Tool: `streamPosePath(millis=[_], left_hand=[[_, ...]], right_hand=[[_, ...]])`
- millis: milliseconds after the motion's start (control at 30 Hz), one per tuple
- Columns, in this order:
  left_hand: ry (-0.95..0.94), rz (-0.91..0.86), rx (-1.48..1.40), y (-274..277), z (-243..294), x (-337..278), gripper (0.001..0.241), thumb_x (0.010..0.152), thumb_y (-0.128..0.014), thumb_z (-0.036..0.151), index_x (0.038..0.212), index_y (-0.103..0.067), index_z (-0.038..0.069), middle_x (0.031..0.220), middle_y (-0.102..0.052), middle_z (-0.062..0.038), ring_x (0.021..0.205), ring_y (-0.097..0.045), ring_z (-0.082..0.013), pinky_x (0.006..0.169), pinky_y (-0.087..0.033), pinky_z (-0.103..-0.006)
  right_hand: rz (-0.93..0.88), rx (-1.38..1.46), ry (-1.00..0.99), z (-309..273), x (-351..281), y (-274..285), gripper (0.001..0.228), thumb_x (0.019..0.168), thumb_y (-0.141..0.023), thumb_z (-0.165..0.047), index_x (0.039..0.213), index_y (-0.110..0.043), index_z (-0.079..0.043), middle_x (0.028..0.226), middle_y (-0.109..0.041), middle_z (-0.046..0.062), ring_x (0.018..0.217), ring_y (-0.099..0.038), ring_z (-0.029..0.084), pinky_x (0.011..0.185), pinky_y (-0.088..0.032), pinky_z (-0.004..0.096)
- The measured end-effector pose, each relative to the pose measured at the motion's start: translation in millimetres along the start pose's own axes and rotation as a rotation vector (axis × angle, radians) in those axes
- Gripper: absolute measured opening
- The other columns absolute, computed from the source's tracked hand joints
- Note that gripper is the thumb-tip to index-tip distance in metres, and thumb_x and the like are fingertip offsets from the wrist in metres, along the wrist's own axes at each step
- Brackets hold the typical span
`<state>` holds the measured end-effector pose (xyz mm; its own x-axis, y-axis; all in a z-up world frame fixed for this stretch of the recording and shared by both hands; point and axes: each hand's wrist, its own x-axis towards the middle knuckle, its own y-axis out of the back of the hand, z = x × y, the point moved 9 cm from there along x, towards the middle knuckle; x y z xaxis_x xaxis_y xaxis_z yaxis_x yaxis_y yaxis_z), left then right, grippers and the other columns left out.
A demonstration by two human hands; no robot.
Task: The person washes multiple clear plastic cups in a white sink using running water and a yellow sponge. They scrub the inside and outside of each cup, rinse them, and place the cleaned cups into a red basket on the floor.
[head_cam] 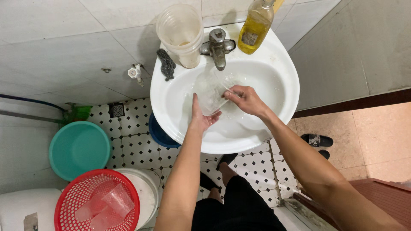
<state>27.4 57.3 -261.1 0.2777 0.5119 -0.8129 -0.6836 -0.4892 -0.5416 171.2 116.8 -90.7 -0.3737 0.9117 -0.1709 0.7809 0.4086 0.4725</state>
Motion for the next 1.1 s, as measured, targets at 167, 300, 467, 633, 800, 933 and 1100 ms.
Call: streamPosePath(millis=[167,300,467,633,800,933,1100], left_hand=[[-0.77,0.479,0.569,3.0,83.7,-76.2,0.065,0.094,-0.058,0.055,0.14,-0.052,0.009,0.135,-0.057,-0.022,0.117,-0.058,-0.038,0.093,-0.045,-0.0474],[-1.172,0.347,0.911,-37.5,93.0,-124.5,0.064,0.088,-0.066,0.028,0.146,-0.044,0.012,0.147,-0.043,-0.02,0.139,-0.043,-0.0335,0.107,-0.044,-0.0482],[-1.462,0.341,1.185,-53.1,78.3,-158.3,0.081,0.083,-0.071,0.01,0.155,-0.033,0.011,0.161,-0.032,-0.018,0.152,-0.032,-0.0381,0.124,-0.03,-0.0547],[-1.085,0.349,0.879,-9.5,76.3,-114.5,0.078,0.079,-0.065,0.013,0.152,-0.037,0.011,0.161,-0.026,-0.017,0.151,-0.027,-0.0366,0.121,-0.029,-0.0494],[-0.645,0.281,0.174,48.4,65.1,-28.8,0.06,0.094,-0.051,0.035,0.149,-0.049,0.011,0.155,-0.051,-0.016,0.146,-0.042,-0.0312,0.121,-0.027,-0.0436],[-0.539,0.213,0.15,62.4,45.4,21.6,0.064,0.098,-0.048,0.04,0.154,-0.043,0.008,0.159,-0.044,-0.015,0.15,-0.035,-0.0288,0.122,-0.022,-0.0444],[-0.543,0.191,0.188,52.5,33.9,32.9,0.069,0.1,-0.054,0.042,0.154,-0.043,0.001,0.16,-0.045,-0.018,0.151,-0.038,-0.0306,0.123,-0.023,-0.0438]], right_hand=[[-0.003,0.901,-0.431,83.2,20.2,-42.5,0.058,0.11,-0.033,-0.049,0.134,-0.063,-0.005,0.121,-0.072,0.003,0.114,-0.065,0.015,0.1,-0.049,0.037],[-0.013,1.141,-0.537,113.6,70.3,-81.2,0.049,0.109,-0.033,-0.04,0.127,-0.062,-0.006,0.117,-0.072,0.007,0.105,-0.067,0.02,0.093,-0.052,0.04],[0.036,1.072,-0.534,110.8,111.9,-92.5,0.048,0.109,-0.031,-0.038,0.115,-0.062,-0.002,0.103,-0.073,0.01,0.095,-0.068,0.021,0.085,-0.055,0.037],[-0.167,0.63,-0.249,54.3,94.0,-71.6,0.032,0.106,-0.054,-0.027,0.124,-0.057,0.0,0.096,-0.073,0.013,0.088,-0.072,0.021,0.086,-0.058,0.035],[-0.144,0.212,-0.047,1.5,58.8,-29.8,0.031,0.101,-0.061,-0.021,0.127,-0.069,-0.006,0.101,-0.077,0.007,0.095,-0.073,0.015,0.089,-0.057,0.036],[-0.101,-0.377,0.333,-50.5,27.8,-19.3,0.027,0.095,-0.067,-0.015,0.121,-0.076,-0.013,0.105,-0.082,0.006,0.094,-0.075,0.021,0.104,-0.03,0.056],[-0.06,-0.294,0.039,-34.9,13.3,-7.8,0.027,0.099,-0.066,-0.018,0.125,-0.074,-0.02,0.106,-0.079,0.004,0.089,-0.074,0.021,0.097,-0.048,0.045]])
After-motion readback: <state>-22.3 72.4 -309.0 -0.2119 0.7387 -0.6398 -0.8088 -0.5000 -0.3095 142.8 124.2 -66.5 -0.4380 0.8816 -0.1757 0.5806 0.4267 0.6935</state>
